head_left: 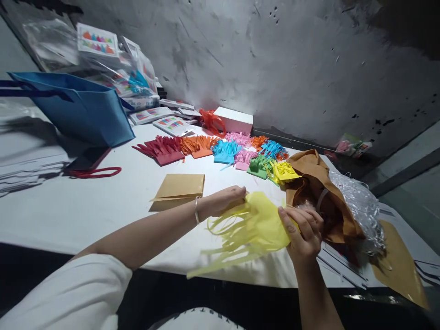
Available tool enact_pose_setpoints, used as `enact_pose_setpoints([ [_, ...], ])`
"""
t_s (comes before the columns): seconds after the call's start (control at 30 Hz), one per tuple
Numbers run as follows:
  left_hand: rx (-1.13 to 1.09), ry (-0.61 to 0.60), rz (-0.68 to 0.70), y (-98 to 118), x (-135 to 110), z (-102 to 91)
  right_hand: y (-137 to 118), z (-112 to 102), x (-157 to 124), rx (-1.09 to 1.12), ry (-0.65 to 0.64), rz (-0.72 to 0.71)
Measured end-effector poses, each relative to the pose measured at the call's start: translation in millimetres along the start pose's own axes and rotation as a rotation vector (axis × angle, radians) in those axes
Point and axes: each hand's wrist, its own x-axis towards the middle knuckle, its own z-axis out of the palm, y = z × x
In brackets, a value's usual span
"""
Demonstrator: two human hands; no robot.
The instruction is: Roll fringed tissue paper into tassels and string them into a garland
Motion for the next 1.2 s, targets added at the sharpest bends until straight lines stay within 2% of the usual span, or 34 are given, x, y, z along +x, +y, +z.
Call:
enact_pose_setpoints([
  [0.07, -0.250, -0.028, -0.068, -12, -9, 10.4, 1, 4, -10, -0.020, -0.036, 0.015],
  [0.13, -0.488, -0.123, -0.147, -29, -14, 25.1, -1, 11, -19, -0.019, -0.105, 0.026],
  [0.2, -0.639, -0.255, -0.220, -48, -17, 41.9, 1, 19, -28, -0.012, -0.167, 0.025],
  [0.27, -0.743, -0.317, -0.296, -65, -17, 57.3, 12, 26, -35, -0.010, -0.198, 0.023],
  [0.37, -0.795, -0.234, -0.377, -78, -14, 71.4, 44, 22, -43, -0.043, -0.179, 0.039],
  [0.43, -0.780, -0.192, -0.387, -78, -11, 72.7, 67, 8, -46, -0.087, -0.132, 0.067],
  [0.5, -0.757, -0.174, -0.370, -75, -11, 66.5, 79, -11, -49, -0.149, -0.089, 0.098],
  [0.57, -0.666, -0.112, -0.362, -72, -17, 51.9, 74, -23, -54, -0.205, -0.113, 0.068],
  [0.63, -0.537, 0.000, -0.375, -71, -34, 28.3, 52, -21, -65, -0.147, -0.244, 0.004],
  [0.73, -0.421, 0.160, -0.404, -72, -73, -17.8, -1, 7, -89, 0.084, -0.528, -0.030],
  [0.77, -0.352, 0.228, -0.414, -71, -88, -32.5, -19, 19, -97, 0.112, -0.572, -0.021],
  [0.83, 0.049, 0.455, -0.389, -70, -117, -53.9, -49, 42, -110, 0.153, -0.634, 0.012],
  [0.87, 0.284, 0.570, -0.330, -70, -128, -58.4, -62, 50, -115, 0.160, -0.653, 0.035],
  [0.93, 0.732, 0.715, -0.145, -72, -140, -53.5, -80, 60, -121, 0.170, -0.686, 0.090],
  [0.97, 0.906, 0.709, -0.043, -75, -140, -44.9, -86, 62, -122, 0.172, -0.699, 0.120],
  [1.0, 1.039, 0.647, 0.046, -80, -136, -33.6, -91, 62, -123, 0.173, -0.709, 0.153],
  [1.07, 1.178, 0.401, 0.153, -94, -121, -8.9, -96, 59, -121, 0.186, -0.727, 0.216],
  [1.13, 1.233, 0.202, 0.191, -112, -102, 10.0, -95, 55, -118, 0.229, -0.759, 0.254],
  [1.2, 1.249, 0.144, 0.168, -126, -86, 17.9, -90, 49, -117, 0.288, -0.821, 0.262],
])
